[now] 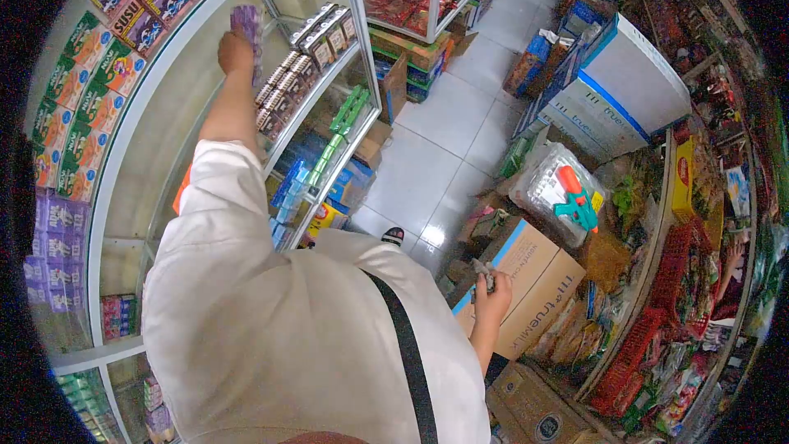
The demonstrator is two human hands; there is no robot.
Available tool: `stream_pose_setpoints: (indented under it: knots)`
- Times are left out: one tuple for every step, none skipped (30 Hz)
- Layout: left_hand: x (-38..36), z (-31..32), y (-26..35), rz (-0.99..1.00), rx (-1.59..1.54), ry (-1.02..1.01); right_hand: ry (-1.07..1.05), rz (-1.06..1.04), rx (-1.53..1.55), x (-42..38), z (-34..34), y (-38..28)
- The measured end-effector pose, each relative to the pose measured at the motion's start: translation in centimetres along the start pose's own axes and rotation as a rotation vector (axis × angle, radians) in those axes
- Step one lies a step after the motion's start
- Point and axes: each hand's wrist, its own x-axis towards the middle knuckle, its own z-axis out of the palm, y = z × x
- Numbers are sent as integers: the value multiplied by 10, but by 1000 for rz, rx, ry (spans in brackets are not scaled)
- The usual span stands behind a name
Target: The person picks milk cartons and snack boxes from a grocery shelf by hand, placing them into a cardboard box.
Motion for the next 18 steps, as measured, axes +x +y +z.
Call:
stream_pose_setpoints:
  knots:
    - [13, 2, 5, 84, -1, -32, 10, -9, -3, 0, -1, -3]
    - [31, 6, 9, 166, 0, -63, 18, -19, -4, 0, -1, -6]
    - [42, 3, 12, 250, 1, -93, 26, -29, -4, 1, 0, -9]
    - [41, -12, 23, 297, 10, -169, 12, -30, 0, 2, 2, -9]
    - [37, -26, 40, 347, 17, -246, 2, -29, 4, 3, 4, -8]
    - [30, -40, 58, 400, 22, -324, -6, -25, 8, 3, 5, -8]
    - [21, -50, 72, 445, 31, -359, -2, -50, 15, 3, 6, -12]
    - [12, -59, 85, 490, 37, -392, 6, -75, 21, 5, 5, -18]
    - [1, -68, 97, 537, 42, -425, 16, -101, 25, 5, 4, -21]
    - [-12, -78, 105, 566, -30, -436, 27, -120, 50, 6, 4, -17]
    - [-27, -88, 112, 596, -102, -448, 40, -139, 74, 6, 5, -12]
    - [-44, -98, 118, 629, -176, -462, 55, -157, 97, 5, 3, -8]
    - [-65, -103, 123, 594, -334, -541, 78, 61, 509, 4, -1, -15]
    - [-89, -107, 129, 561, -492, -624, 105, 276, 924, 4, -7, -30]
    - [-117, -114, 137, 599, -514, -704, 136, 485, 1344, 4, -13, -42]
    - [-148, -124, 146, 645, -537, -785, 83, 516, 1462, 5, -20, -49]
    - [-185, -137, 153, 681, -691, -892, 33, 539, 1582, 7, -28, -54]
    - [-227, -119, 152, 640, -854, -927, -18, 552, 1700, 6, -35, -57]
